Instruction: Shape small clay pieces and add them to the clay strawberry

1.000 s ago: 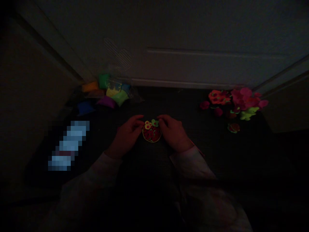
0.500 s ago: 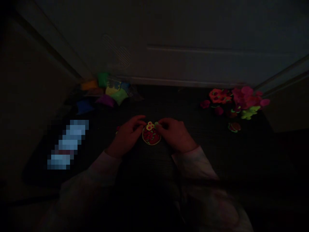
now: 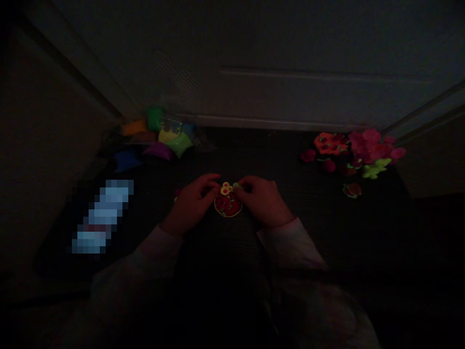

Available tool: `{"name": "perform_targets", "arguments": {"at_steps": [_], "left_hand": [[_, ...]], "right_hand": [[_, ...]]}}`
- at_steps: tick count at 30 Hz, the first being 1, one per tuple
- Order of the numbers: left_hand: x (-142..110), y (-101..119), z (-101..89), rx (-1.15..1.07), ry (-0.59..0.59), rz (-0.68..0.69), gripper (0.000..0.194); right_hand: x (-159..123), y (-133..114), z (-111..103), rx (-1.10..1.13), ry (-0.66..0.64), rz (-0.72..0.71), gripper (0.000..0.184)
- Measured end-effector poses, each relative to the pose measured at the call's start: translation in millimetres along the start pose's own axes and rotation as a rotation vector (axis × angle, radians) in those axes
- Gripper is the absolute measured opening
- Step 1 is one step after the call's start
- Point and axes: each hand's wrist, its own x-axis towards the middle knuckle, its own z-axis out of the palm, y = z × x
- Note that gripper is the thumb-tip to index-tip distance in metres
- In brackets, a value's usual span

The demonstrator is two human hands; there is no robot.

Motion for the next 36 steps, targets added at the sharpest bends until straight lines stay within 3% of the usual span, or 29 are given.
{"name": "perform_targets", "arguments": {"at_steps": [28, 33, 36], "left_hand": [[1, -4, 0.3, 0.006, -0.002, 0.010, 0.032], [1, -2, -0.5, -0.061, 0.060, 0.007, 0.030], [1, -1, -9.5, -0.141, 0.162, 0.005, 0.026]], "right_hand": [[-2, -5, -1, 0.006, -0.002, 0.064, 0.023], [-1, -5, -2, 0.048, -0.014, 0.068, 0.023], [-1, -6, -5, 0.094, -0.007, 0.070, 0.025]]}}
